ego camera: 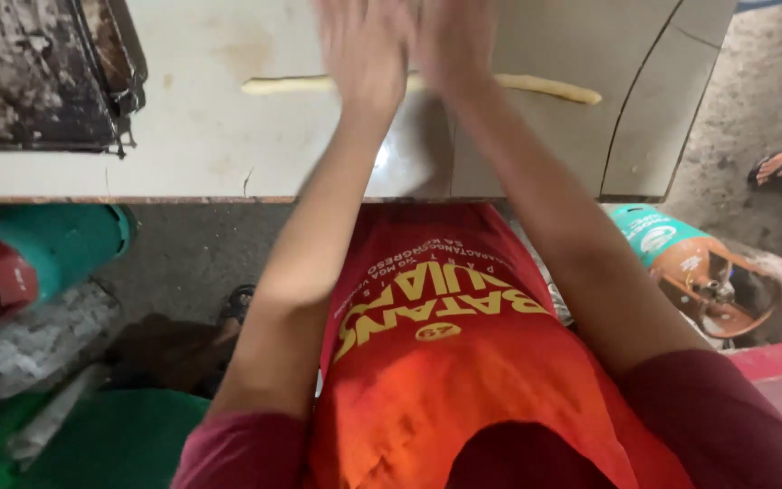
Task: Rolling pieces of dough into long ropes and twisting them into shapes before placing them on a baking tray.
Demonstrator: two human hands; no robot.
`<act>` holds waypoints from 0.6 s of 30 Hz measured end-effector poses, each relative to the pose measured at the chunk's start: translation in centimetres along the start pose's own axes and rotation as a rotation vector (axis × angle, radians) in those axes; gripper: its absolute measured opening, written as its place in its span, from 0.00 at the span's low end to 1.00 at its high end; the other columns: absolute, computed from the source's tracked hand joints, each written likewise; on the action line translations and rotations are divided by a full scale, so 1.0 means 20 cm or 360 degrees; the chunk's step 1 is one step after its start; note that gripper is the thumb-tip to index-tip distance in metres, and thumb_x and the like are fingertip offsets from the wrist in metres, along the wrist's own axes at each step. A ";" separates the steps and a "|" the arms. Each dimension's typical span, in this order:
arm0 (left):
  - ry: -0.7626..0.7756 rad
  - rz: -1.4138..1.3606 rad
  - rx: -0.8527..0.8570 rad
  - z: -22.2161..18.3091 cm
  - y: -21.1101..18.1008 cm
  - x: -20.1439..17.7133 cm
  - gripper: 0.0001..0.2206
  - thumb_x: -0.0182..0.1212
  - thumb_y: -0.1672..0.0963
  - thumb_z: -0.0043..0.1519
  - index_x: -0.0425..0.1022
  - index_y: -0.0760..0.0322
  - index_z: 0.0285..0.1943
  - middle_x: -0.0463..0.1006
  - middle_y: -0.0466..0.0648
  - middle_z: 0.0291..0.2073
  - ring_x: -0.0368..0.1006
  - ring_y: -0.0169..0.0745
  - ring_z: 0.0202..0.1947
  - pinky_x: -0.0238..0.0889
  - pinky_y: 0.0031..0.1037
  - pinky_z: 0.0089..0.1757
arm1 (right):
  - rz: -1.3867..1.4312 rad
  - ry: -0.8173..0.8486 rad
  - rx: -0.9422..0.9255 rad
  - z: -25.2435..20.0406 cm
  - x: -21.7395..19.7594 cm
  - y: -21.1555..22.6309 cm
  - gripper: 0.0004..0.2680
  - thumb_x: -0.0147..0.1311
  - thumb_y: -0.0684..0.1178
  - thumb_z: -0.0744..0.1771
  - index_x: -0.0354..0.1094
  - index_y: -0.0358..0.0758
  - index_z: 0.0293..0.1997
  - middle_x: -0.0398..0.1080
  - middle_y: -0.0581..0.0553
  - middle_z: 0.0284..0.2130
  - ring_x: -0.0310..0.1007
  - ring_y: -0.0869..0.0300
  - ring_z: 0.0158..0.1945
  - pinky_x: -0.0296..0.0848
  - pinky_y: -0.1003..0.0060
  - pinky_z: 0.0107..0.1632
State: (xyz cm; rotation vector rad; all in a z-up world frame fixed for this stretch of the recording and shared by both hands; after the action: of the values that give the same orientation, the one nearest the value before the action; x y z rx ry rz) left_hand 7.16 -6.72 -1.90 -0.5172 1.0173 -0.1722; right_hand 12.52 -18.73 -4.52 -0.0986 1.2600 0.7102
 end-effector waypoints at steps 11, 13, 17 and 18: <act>0.1203 0.1035 -0.0342 -0.05 0.04 -0.41 0.28 0.32 0.46 0.80 0.36 0.68 0.78 0.37 0.62 0.74 0.33 0.58 0.74 0.33 0.47 0.69 | -0.0187 0.0570 0.0235 -0.21 -0.39 -0.20 0.27 0.59 0.60 0.66 0.58 0.29 0.65 0.62 0.25 0.60 0.54 0.35 0.64 0.40 0.39 0.65; 0.1080 0.1025 -0.0317 -0.21 0.14 -0.40 0.28 0.28 0.45 0.78 0.34 0.63 0.80 0.35 0.58 0.76 0.30 0.54 0.76 0.31 0.43 0.73 | -0.0273 0.0734 0.0297 -0.31 -0.47 -0.15 0.28 0.46 0.65 0.68 0.44 0.34 0.70 0.49 0.32 0.68 0.45 0.41 0.71 0.33 0.40 0.69; 0.0861 0.0500 -0.0417 -0.53 0.17 -0.54 0.26 0.24 0.47 0.77 0.27 0.56 0.80 0.25 0.52 0.77 0.22 0.50 0.78 0.23 0.46 0.73 | -0.0363 0.0915 0.0298 -0.85 -0.52 -0.07 0.39 0.13 0.81 0.64 0.34 0.41 0.76 0.34 0.39 0.74 0.28 0.45 0.76 0.29 0.41 0.72; 0.0858 0.0499 -0.0407 -0.50 0.19 -0.55 0.26 0.24 0.47 0.77 0.27 0.56 0.80 0.25 0.52 0.77 0.22 0.50 0.78 0.23 0.46 0.73 | -0.0364 0.0907 0.0304 -0.84 -0.53 -0.11 0.39 0.13 0.81 0.64 0.34 0.41 0.76 0.34 0.39 0.74 0.28 0.45 0.76 0.29 0.41 0.72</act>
State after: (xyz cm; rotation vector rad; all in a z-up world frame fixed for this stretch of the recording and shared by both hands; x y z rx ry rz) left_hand -7.41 -2.68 0.51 -0.5472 1.6463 0.1087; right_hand -1.65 -32.53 -1.32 -0.2986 1.8204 0.3660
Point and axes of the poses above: each hand's wrist, its own z-axis towards the middle knuckle, its own x-axis out of the palm, y = z × x, the point moved 6 cm from there along z, towards the middle knuckle
